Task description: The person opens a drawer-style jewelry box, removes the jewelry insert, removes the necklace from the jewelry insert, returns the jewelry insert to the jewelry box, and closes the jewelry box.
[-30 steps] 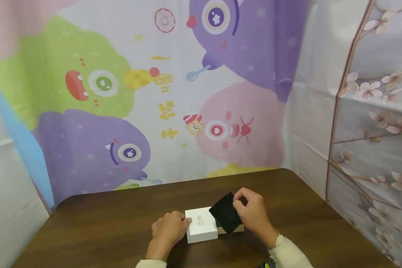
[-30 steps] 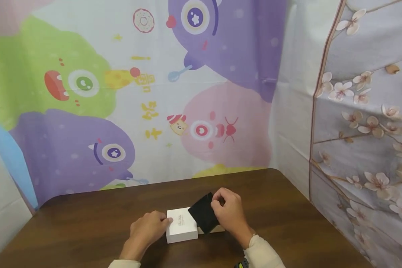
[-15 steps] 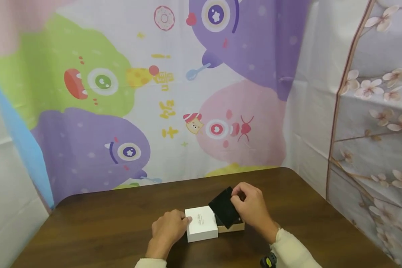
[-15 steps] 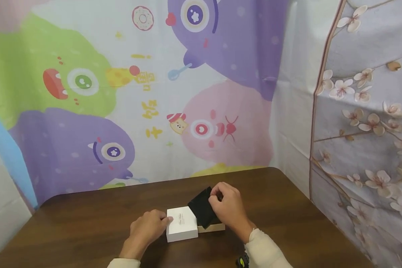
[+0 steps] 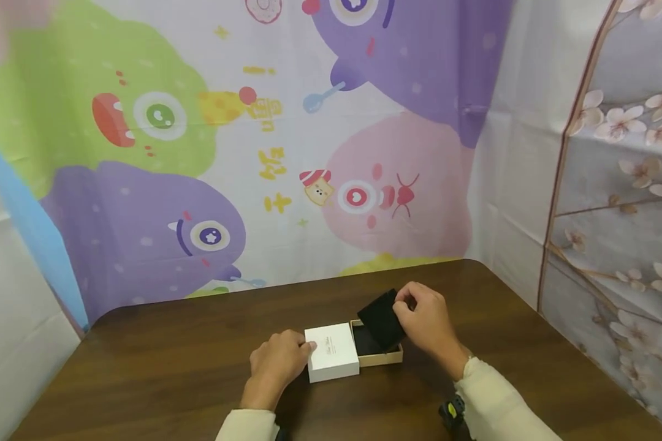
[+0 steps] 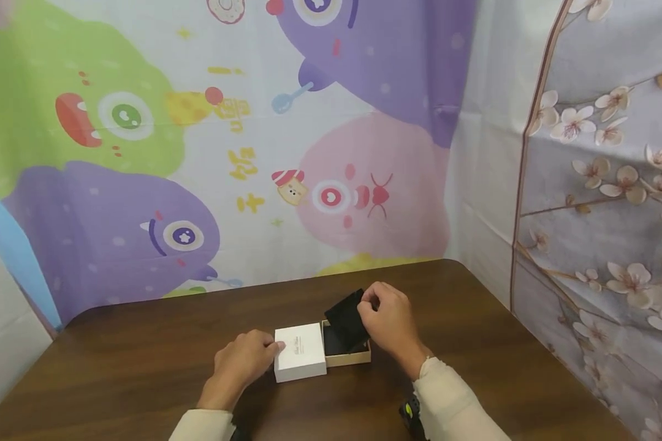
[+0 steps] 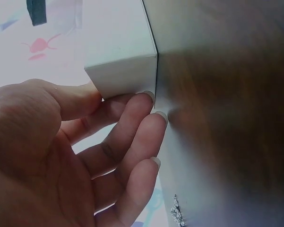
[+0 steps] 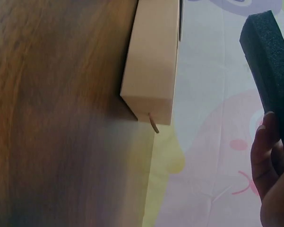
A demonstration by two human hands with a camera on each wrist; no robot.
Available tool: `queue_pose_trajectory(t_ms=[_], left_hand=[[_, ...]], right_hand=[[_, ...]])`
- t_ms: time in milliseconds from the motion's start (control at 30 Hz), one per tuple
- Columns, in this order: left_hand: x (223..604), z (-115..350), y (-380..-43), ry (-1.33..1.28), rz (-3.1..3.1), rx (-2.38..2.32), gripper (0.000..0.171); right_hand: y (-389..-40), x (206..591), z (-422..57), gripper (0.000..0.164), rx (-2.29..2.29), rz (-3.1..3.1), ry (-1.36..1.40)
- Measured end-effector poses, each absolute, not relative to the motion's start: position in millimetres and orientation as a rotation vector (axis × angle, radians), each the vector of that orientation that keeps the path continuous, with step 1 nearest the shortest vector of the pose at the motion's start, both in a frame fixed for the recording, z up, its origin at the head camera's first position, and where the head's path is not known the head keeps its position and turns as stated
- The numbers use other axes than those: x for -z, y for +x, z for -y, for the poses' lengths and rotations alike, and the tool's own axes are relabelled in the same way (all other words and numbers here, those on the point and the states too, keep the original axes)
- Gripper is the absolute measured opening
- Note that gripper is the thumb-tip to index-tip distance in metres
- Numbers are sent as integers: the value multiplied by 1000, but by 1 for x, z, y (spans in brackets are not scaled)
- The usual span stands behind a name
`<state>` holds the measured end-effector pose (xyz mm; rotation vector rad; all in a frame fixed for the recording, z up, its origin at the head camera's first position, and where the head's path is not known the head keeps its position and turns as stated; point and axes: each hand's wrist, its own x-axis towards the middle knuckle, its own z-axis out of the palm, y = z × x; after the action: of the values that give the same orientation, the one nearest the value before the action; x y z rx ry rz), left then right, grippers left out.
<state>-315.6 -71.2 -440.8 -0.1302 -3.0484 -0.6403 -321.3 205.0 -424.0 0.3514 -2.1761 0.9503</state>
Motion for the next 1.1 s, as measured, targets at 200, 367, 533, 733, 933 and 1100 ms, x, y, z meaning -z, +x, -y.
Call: queue_pose_trajectory(t_ms=[200, 367, 533, 733, 933, 1100], left_hand=[[438, 71, -317, -162, 3047, 663, 38], [435, 71, -318, -156, 3048, 665, 30], [438, 73, -316, -143, 3049, 662, 28], [452, 76, -309, -131, 3054, 699, 38], [453, 77, -309, -134, 3044, 718, 39], [446, 77, -315, -159, 3034, 712, 40]], right_hand=[[-323, 419, -210, 16, -947, 2211, 311], [-321, 416, -212, 13, -936, 2265, 275], [-319, 418, -212, 10, -930, 2346, 216], [-316, 428, -211, 7, -894, 2437, 217], [-318, 426, -211, 7, -867, 2417, 234], [-318, 420, -211, 8, -890, 2425, 227]])
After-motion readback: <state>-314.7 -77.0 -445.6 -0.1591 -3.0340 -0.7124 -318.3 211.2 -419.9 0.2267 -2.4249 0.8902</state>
